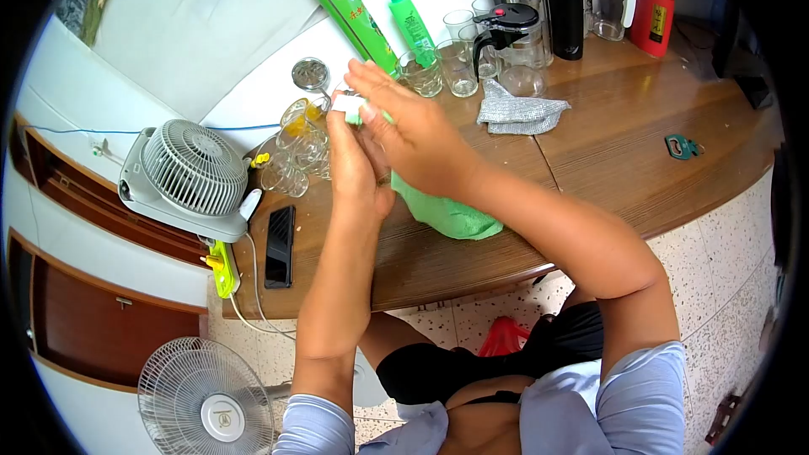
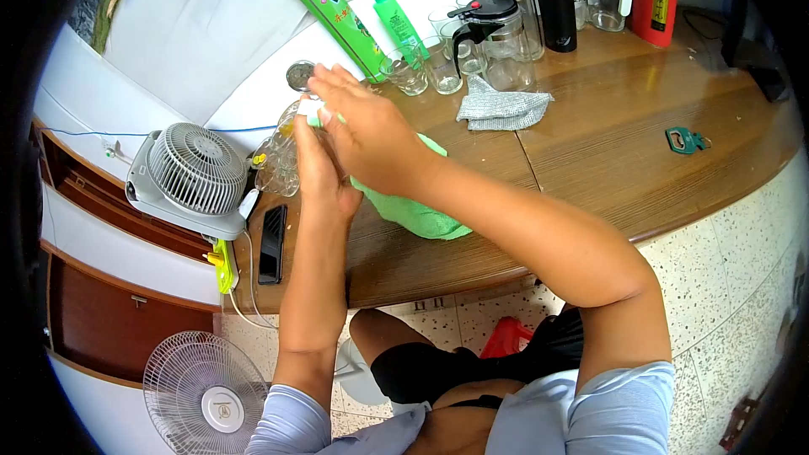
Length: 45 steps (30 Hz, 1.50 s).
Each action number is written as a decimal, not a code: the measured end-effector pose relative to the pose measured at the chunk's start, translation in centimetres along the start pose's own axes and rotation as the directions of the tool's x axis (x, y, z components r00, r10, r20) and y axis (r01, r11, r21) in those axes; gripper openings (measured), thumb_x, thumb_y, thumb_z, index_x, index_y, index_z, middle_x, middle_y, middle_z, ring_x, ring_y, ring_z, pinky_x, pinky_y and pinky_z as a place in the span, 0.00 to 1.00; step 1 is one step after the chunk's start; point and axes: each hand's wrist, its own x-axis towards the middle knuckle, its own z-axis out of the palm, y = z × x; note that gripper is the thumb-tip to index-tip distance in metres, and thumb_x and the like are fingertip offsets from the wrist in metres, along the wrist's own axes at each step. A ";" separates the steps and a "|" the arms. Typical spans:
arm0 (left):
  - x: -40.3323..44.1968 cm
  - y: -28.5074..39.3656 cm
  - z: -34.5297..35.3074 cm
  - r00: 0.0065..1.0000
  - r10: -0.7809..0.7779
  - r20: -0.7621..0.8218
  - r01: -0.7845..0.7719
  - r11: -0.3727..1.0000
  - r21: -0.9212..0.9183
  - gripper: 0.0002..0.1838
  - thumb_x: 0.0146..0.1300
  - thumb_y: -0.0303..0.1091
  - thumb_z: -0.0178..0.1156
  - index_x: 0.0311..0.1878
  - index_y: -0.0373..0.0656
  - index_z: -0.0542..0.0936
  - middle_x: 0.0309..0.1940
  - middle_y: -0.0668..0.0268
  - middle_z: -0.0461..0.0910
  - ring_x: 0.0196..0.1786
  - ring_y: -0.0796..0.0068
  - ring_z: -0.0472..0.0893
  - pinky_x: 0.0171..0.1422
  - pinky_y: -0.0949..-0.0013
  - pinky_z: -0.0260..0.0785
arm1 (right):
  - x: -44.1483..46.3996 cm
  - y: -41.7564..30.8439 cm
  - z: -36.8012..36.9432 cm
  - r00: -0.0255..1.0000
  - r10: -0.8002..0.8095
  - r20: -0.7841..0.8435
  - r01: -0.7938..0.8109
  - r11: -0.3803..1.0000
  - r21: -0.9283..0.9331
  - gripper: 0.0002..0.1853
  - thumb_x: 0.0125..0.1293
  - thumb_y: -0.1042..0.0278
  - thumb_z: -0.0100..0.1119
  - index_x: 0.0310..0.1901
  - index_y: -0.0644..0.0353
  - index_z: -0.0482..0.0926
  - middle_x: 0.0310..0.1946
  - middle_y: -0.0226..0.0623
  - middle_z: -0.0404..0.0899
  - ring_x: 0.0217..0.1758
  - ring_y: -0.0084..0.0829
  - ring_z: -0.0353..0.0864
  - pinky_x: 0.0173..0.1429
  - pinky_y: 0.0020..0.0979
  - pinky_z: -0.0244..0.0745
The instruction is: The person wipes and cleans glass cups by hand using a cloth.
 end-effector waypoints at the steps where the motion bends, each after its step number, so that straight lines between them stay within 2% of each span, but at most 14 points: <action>1: 0.2 -0.1 -0.2 0.999 -0.020 0.036 0.020 1.000 -0.020 0.35 0.81 0.65 0.46 0.77 0.49 0.69 0.70 0.61 0.77 0.70 0.63 0.78 0.74 0.57 0.73 | 0.1 0.4 -0.2 0.998 0.059 -0.001 -0.058 0.997 0.056 0.23 0.86 0.65 0.48 0.75 0.65 0.73 0.77 0.55 0.71 0.82 0.50 0.68 0.84 0.42 0.63; 4: 1.4 -0.7 -1.3 0.988 -0.042 0.151 0.045 0.999 -0.013 0.42 0.78 0.69 0.47 0.74 0.39 0.70 0.64 0.55 0.80 0.66 0.61 0.82 0.72 0.55 0.74 | 0.3 0.4 -0.7 0.959 0.282 0.020 -0.277 0.925 0.258 0.23 0.86 0.62 0.49 0.74 0.67 0.73 0.74 0.56 0.74 0.80 0.48 0.72 0.81 0.41 0.67; 9: 1.7 0.0 -2.0 0.999 -0.011 0.040 0.014 0.997 -0.072 0.36 0.77 0.70 0.49 0.63 0.44 0.75 0.58 0.58 0.82 0.58 0.63 0.82 0.64 0.54 0.77 | 0.1 -1.7 -0.5 0.811 0.557 0.178 -0.565 0.667 0.485 0.24 0.85 0.63 0.47 0.70 0.73 0.74 0.64 0.62 0.81 0.73 0.54 0.78 0.78 0.45 0.71; 12: 2.1 0.7 -2.7 0.999 0.029 -0.040 -0.033 0.994 -0.108 0.39 0.74 0.73 0.51 0.63 0.43 0.76 0.57 0.59 0.83 0.57 0.62 0.83 0.63 0.54 0.78 | -1.5 -0.8 2.0 0.990 0.110 -0.086 -0.095 0.982 0.162 0.22 0.82 0.69 0.49 0.70 0.73 0.73 0.67 0.65 0.77 0.76 0.61 0.74 0.81 0.50 0.66; 16: 2.8 0.9 -4.0 0.993 -0.103 -0.054 0.085 0.959 -0.269 0.38 0.77 0.69 0.50 0.70 0.43 0.74 0.62 0.57 0.81 0.62 0.60 0.83 0.69 0.53 0.76 | -2.4 -1.6 2.0 0.985 -0.158 0.069 0.161 0.986 -0.036 0.21 0.73 0.77 0.57 0.66 0.70 0.76 0.77 0.72 0.62 0.82 0.75 0.56 0.85 0.57 0.55; 17: 2.7 1.0 -3.9 0.990 -0.133 -0.048 0.112 0.945 -0.309 0.36 0.78 0.67 0.49 0.71 0.44 0.74 0.64 0.56 0.81 0.64 0.58 0.82 0.71 0.52 0.75 | -2.2 -1.5 1.9 0.989 -0.132 0.073 0.136 0.990 -0.047 0.21 0.76 0.74 0.55 0.68 0.67 0.76 0.79 0.68 0.61 0.84 0.71 0.54 0.86 0.56 0.53; 20: 2.2 -0.4 -2.3 0.993 0.026 -0.116 -0.018 0.997 0.073 0.41 0.79 0.68 0.48 0.81 0.48 0.64 0.79 0.59 0.68 0.80 0.63 0.67 0.85 0.52 0.59 | -1.2 -0.8 1.1 0.995 -0.075 0.066 0.080 0.994 -0.074 0.21 0.82 0.68 0.50 0.72 0.60 0.77 0.83 0.60 0.59 0.88 0.63 0.51 0.88 0.52 0.50; 25: 1.0 -1.1 -1.4 0.990 -0.055 0.132 0.052 0.998 0.032 0.43 0.81 0.70 0.42 0.80 0.42 0.65 0.75 0.55 0.72 0.75 0.59 0.75 0.76 0.51 0.72 | 0.5 -0.3 -0.6 0.995 -0.042 -0.085 0.034 0.994 -0.102 0.20 0.86 0.61 0.47 0.68 0.60 0.80 0.75 0.57 0.72 0.82 0.51 0.68 0.82 0.46 0.63; 27: 0.5 -1.0 -1.2 0.964 -0.131 0.232 0.117 0.990 0.076 0.44 0.80 0.72 0.41 0.81 0.42 0.65 0.75 0.55 0.72 0.74 0.59 0.75 0.76 0.51 0.73 | 0.9 -0.6 -1.5 0.975 0.221 -0.033 -0.213 0.965 0.153 0.20 0.87 0.58 0.46 0.67 0.61 0.80 0.68 0.53 0.80 0.73 0.43 0.77 0.76 0.42 0.70; 31: 0.6 -0.7 -0.9 0.903 -0.229 0.363 0.241 0.970 0.014 0.44 0.80 0.72 0.42 0.80 0.43 0.66 0.72 0.56 0.75 0.72 0.59 0.77 0.75 0.53 0.72 | 1.4 0.0 -2.8 0.916 0.400 0.040 -0.397 0.884 0.249 0.22 0.88 0.54 0.47 0.68 0.62 0.80 0.56 0.46 0.88 0.60 0.32 0.85 0.66 0.34 0.78; 34: 0.1 -0.1 -0.4 0.947 -0.136 0.291 0.153 0.987 -0.038 0.42 0.81 0.70 0.45 0.79 0.41 0.67 0.70 0.57 0.78 0.71 0.59 0.78 0.74 0.54 0.72 | 0.8 -0.3 -1.7 0.962 0.257 -0.096 -0.234 0.951 0.202 0.20 0.85 0.60 0.48 0.63 0.67 0.80 0.54 0.55 0.86 0.60 0.48 0.86 0.62 0.42 0.79; 37: 0.6 0.3 -1.2 0.984 -0.100 0.146 0.110 0.992 -0.060 0.40 0.81 0.68 0.47 0.77 0.41 0.69 0.69 0.57 0.78 0.70 0.59 0.78 0.71 0.53 0.73 | 0.1 -0.2 0.0 0.980 0.021 -0.199 -0.023 1.000 -0.005 0.23 0.84 0.61 0.48 0.69 0.70 0.75 0.65 0.61 0.79 0.71 0.54 0.79 0.73 0.43 0.74; 38: 0.6 0.3 -1.1 0.994 -0.089 0.055 0.094 0.992 -0.086 0.38 0.81 0.67 0.48 0.76 0.43 0.70 0.71 0.57 0.76 0.71 0.58 0.77 0.74 0.51 0.72 | -0.5 -0.4 0.1 0.990 0.101 -0.102 -0.095 0.994 0.059 0.27 0.81 0.65 0.50 0.73 0.74 0.69 0.74 0.65 0.69 0.80 0.61 0.67 0.82 0.48 0.62; 45: 3.7 -0.7 -5.0 0.997 -0.007 0.071 0.028 0.950 -0.312 0.30 0.85 0.60 0.46 0.75 0.48 0.70 0.72 0.57 0.75 0.72 0.56 0.76 0.76 0.47 0.73 | -1.8 -2.5 1.2 0.981 -0.154 0.119 0.176 0.965 -0.196 0.28 0.79 0.71 0.48 0.77 0.67 0.68 0.82 0.60 0.59 0.88 0.58 0.52 0.88 0.60 0.43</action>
